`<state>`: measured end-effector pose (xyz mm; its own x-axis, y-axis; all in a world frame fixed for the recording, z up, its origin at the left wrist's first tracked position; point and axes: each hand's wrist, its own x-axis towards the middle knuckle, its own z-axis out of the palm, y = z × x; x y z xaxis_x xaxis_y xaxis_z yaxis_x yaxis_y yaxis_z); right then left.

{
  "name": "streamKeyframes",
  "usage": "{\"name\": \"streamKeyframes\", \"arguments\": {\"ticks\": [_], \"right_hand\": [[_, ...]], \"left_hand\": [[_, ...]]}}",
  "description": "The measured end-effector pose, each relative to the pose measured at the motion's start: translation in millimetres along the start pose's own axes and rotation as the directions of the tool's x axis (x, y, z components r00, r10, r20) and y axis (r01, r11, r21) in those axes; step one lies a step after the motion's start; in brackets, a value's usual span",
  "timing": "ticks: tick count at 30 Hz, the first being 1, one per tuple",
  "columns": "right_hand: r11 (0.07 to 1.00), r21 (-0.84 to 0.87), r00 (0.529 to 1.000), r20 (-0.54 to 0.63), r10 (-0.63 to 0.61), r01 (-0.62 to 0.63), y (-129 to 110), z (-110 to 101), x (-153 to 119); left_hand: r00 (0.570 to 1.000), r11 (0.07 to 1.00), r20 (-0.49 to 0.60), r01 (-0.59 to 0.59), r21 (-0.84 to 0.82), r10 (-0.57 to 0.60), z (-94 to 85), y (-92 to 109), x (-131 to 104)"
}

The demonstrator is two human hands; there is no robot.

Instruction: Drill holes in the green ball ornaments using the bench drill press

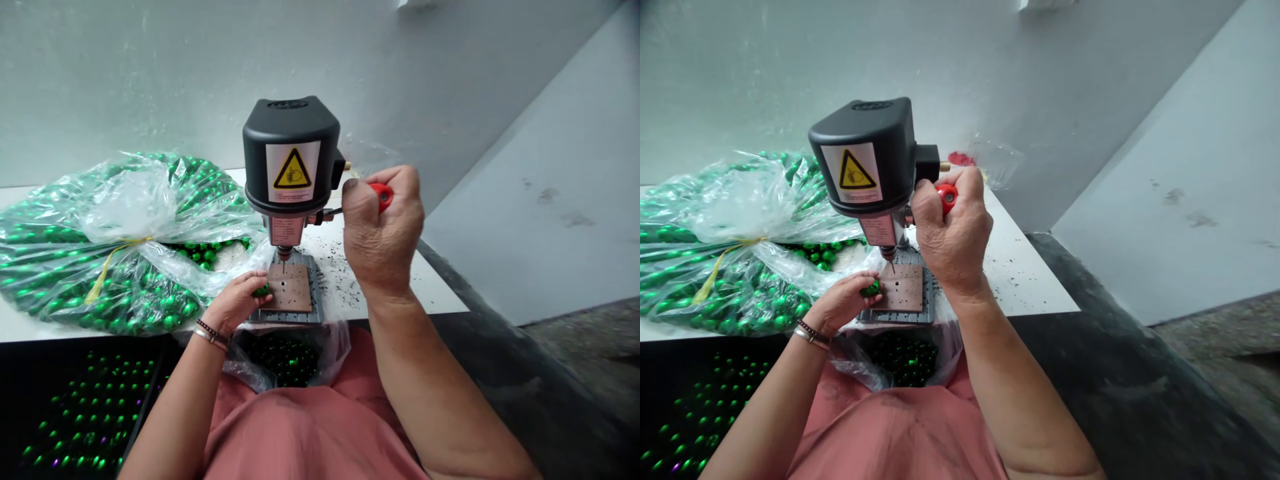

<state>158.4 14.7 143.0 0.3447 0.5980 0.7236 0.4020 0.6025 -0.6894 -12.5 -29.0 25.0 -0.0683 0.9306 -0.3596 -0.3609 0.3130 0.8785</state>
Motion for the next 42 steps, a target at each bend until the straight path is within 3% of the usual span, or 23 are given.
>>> {"name": "streamKeyframes", "arguments": {"ticks": [4, 7, 10, 18, 24, 32, 42], "right_hand": [[1.000, 0.026, 1.000, 0.021, -0.008, 0.008, 1, -1, -2], [0.999, 0.006, 0.999, 0.035, -0.033, 0.032, 3, -3, -3], [0.998, -0.016, 0.998, 0.035, -0.055, 0.056, 4, -3, -2], [1.000, -0.015, 0.991, 0.136, -0.008, 0.010, 0, -1, 16], [0.996, 0.083, 0.987, 0.158, 0.008, -0.021, 0, 0, 21], [0.993, 0.108, 0.986, 0.164, 0.027, -0.045, -1, 0, 19], [0.999, 0.024, 0.988, 0.150, -0.041, 0.038, 3, -6, 9]], "left_hand": [[0.999, 0.999, 0.020, 0.037, -0.029, -0.037, 5.9, 2, -2], [0.998, 0.974, 0.006, -0.061, 0.217, 0.061, 5.3, 0, 1], [0.981, 0.858, -0.014, -0.160, 0.487, 0.192, 4.6, -5, 6], [0.964, 0.763, 0.011, -0.216, 0.609, 0.264, 6.1, -19, 21], [0.945, 0.527, 0.023, -0.202, 0.826, 0.325, 10.2, -12, 22], [0.912, 0.231, 0.208, -0.301, 0.925, 0.354, 17.3, -3, 20], [0.940, 0.397, 0.143, -0.264, 0.879, 0.309, 14.9, -10, 31]]}}
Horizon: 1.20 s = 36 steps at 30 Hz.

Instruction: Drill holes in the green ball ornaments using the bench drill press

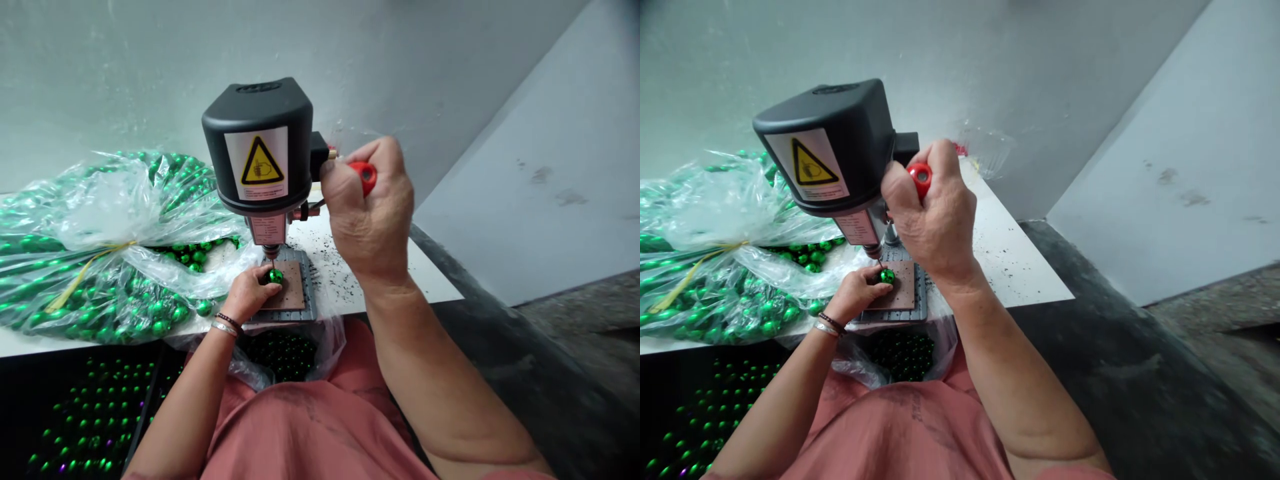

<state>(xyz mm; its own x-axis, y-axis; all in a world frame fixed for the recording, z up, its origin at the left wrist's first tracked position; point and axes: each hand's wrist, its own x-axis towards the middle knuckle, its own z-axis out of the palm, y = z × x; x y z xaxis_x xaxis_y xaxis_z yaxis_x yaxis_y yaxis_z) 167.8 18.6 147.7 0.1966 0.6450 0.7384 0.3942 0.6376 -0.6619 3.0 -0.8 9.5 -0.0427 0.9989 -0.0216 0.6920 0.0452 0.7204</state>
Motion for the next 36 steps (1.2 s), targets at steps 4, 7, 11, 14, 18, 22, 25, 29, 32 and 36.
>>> {"name": "streamKeyframes", "arguments": {"ticks": [4, 7, 11, 14, 18, 22, 25, 29, 32, 36], "right_hand": [[0.997, -0.059, 0.998, -0.037, -0.050, 0.048, 4, -4, -20], [0.987, -0.136, 0.993, -0.069, -0.096, 0.086, 9, -6, -32], [0.968, -0.206, 0.983, -0.086, -0.162, 0.142, 15, -7, -46], [0.962, -0.217, 0.976, -0.104, -0.191, 0.166, 18, -5, -53], [0.959, -0.227, 0.973, -0.119, -0.199, 0.169, 22, -4, -60], [0.961, -0.216, 0.967, -0.150, -0.207, 0.172, 27, -1, -67], [0.971, -0.183, 0.970, -0.159, -0.186, 0.156, 30, 2, -72], [0.986, -0.120, 0.972, -0.186, -0.140, 0.119, 33, 6, -76], [0.993, -0.068, 0.976, -0.186, -0.112, 0.101, 38, 8, -82], [0.991, 0.004, 0.976, -0.169, -0.134, 0.137, 47, 11, -91]], "left_hand": [[1.000, 1.000, 0.013, 0.019, -0.024, -0.019, 2.0, -3, -1], [1.000, 0.998, 0.011, 0.013, -0.054, -0.012, 4.0, -5, -1], [1.000, 0.996, 0.002, 0.006, -0.088, -0.006, 4.7, -6, -2], [1.000, 0.995, -0.006, -0.004, -0.099, 0.003, 3.8, -4, -2], [1.000, 0.994, -0.012, -0.012, -0.108, 0.011, 2.9, -2, -3], [1.000, 0.993, -0.010, -0.016, -0.119, 0.015, 3.1, -2, -4], [1.000, 0.990, -0.010, -0.028, -0.136, 0.027, 3.6, -3, -4], [0.999, 0.993, -0.030, -0.029, -0.115, 0.025, 4.0, -4, -4], [1.000, 0.995, -0.016, -0.026, -0.096, 0.024, 4.0, -4, -4], [0.999, 0.993, -0.037, -0.010, -0.117, 0.006, 4.8, -6, -4]]}}
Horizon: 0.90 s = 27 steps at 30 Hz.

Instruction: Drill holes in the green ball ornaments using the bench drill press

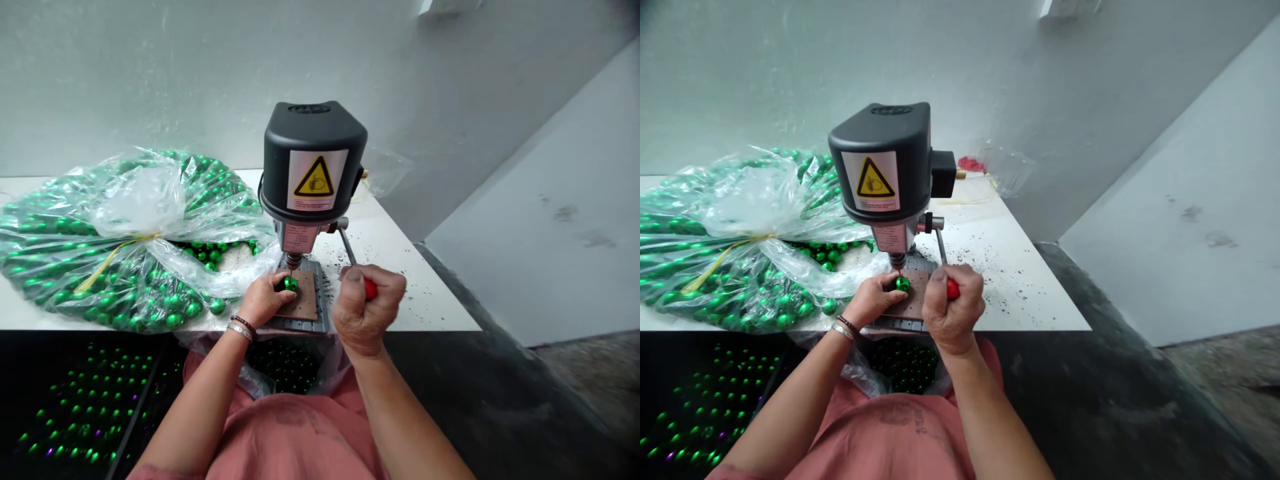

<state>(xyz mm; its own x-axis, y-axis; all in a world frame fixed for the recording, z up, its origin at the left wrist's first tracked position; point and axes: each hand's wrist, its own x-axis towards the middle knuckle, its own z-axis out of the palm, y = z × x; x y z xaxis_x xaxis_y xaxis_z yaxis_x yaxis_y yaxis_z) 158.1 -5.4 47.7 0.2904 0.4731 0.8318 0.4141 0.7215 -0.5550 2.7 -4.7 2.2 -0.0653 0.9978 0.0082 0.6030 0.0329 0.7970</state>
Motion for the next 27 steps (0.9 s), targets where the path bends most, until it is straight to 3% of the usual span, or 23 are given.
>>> {"name": "streamKeyframes", "arguments": {"ticks": [3, 6, 10, 13, 16, 18, 20, 23, 25, 27], "right_hand": [[1.000, 0.007, 1.000, -0.026, 0.003, -0.003, -3, 2, 7], [0.994, -0.104, 0.997, -0.078, 0.009, -0.017, -17, 4, 37], [0.987, -0.154, 0.999, 0.012, 0.045, -0.043, -35, 9, 82], [0.984, -0.153, 0.995, 0.039, 0.097, -0.090, -36, 11, 94], [0.985, -0.134, 0.991, 0.059, 0.120, -0.111, -30, 12, 92], [0.986, -0.110, 0.989, 0.054, 0.135, -0.128, -27, 12, 89], [0.984, -0.094, 0.987, 0.050, 0.155, -0.150, -25, 13, 88], [0.982, -0.096, 0.985, 0.046, 0.165, -0.160, -27, 13, 88], [0.980, -0.106, 0.984, 0.046, 0.173, -0.167, -29, 12, 88], [0.977, -0.114, 0.982, 0.045, 0.184, -0.177, -32, 12, 87]], "left_hand": [[1.000, 1.000, -0.003, 0.010, -0.027, -0.010, 1.3, -2, 0], [1.000, 0.999, 0.006, 0.006, -0.040, -0.006, 1.9, -1, 0], [0.999, 0.998, -0.028, 0.017, -0.064, -0.019, -5.1, 3, -11], [0.993, 0.996, 0.100, -0.054, -0.064, 0.060, -18.9, 6, -27], [0.956, 0.986, 0.245, -0.148, -0.072, 0.161, -36.3, 9, -41], [0.967, 0.982, 0.171, -0.183, -0.043, 0.187, -48.9, 7, -41], [0.985, 0.983, -0.014, -0.168, 0.078, 0.169, -63.3, 1, -30], [0.959, 0.905, -0.276, 0.062, 0.421, 0.063, -87.1, -19, 1], [0.951, 0.751, -0.292, 0.262, 0.606, -0.096, -99.9, -37, 23], [0.943, 0.698, -0.279, 0.322, 0.640, -0.180, -106.4, -54, 42]]}}
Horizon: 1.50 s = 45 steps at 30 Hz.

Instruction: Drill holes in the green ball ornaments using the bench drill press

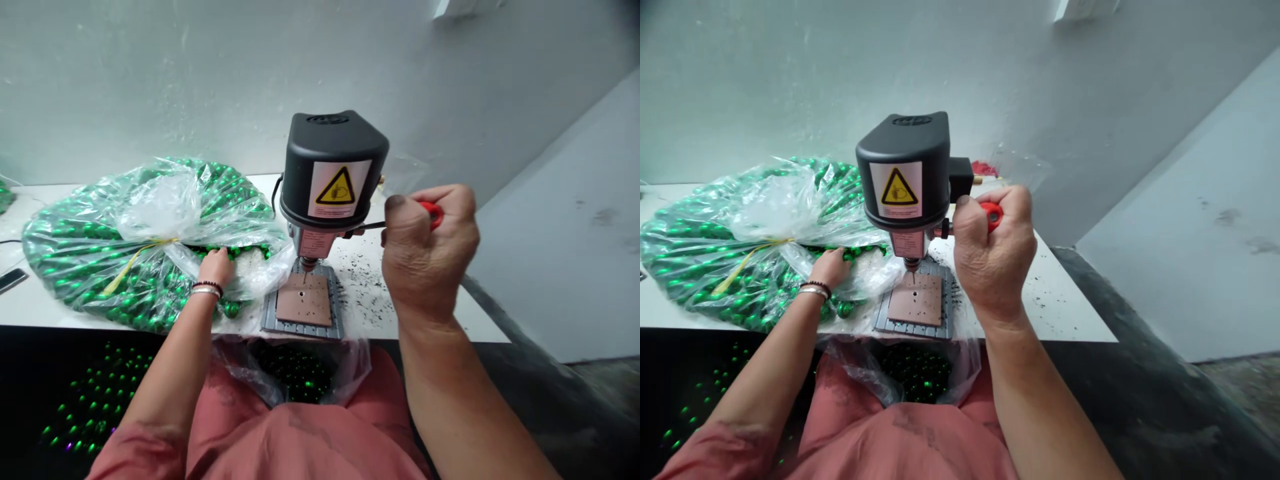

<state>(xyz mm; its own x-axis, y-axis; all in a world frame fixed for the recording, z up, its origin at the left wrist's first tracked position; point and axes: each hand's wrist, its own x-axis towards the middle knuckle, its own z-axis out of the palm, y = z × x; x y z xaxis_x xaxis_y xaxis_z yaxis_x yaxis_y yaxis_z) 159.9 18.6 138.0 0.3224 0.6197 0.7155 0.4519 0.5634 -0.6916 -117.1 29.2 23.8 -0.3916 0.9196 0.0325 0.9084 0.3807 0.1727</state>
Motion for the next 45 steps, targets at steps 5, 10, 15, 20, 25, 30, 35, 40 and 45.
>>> {"name": "streamKeyframes", "arguments": {"ticks": [5, 10, 15, 20, 25, 30, 35, 40, 45], "right_hand": [[1.000, 0.006, 0.999, -0.030, -0.017, 0.017, -4, -2, -4], [0.999, 0.002, 0.998, -0.036, -0.047, 0.047, -4, -3, -5], [0.999, 0.011, 0.998, -0.041, -0.047, 0.047, -3, -3, -6], [0.999, -0.030, 0.999, -0.022, -0.034, 0.033, -2, -4, -6], [0.998, -0.054, 0.999, -0.050, -0.015, 0.012, -3, -3, -6], [1.000, -0.014, 1.000, -0.018, 0.014, -0.014, -3, -5, -7], [1.000, 0.030, 1.000, -0.015, 0.008, -0.008, -2, -5, -10], [0.999, 0.047, 1.000, 0.000, 0.000, 0.000, -1, -5, -13], [0.999, 0.043, 1.000, -0.008, -0.024, 0.024, 0, -7, -16]], "left_hand": [[0.994, 0.999, 0.111, -0.003, 0.046, -0.002, 21.2, 0, 18], [0.977, 0.981, 0.089, -0.192, -0.015, 0.192, 24.5, 9, 11], [0.937, 0.943, 0.114, -0.319, -0.100, 0.329, 29.5, 8, 10], [0.918, 0.918, 0.116, -0.357, -0.170, 0.379, 39.3, 19, 15], [0.945, 0.911, 0.005, -0.314, -0.267, 0.327, 33.5, 24, 11], [0.992, 0.369, -0.125, -0.109, -0.923, -0.020, -4.0, 25, -27], [0.921, -0.372, 0.293, 0.375, -0.849, 0.258, -21.7, 39, -84], [0.924, -0.094, 0.301, 0.330, -0.939, 0.235, 2.2, 53, -116], [0.963, 0.770, -0.197, -0.266, -0.580, 0.185, 27.8, 57, -111]]}}
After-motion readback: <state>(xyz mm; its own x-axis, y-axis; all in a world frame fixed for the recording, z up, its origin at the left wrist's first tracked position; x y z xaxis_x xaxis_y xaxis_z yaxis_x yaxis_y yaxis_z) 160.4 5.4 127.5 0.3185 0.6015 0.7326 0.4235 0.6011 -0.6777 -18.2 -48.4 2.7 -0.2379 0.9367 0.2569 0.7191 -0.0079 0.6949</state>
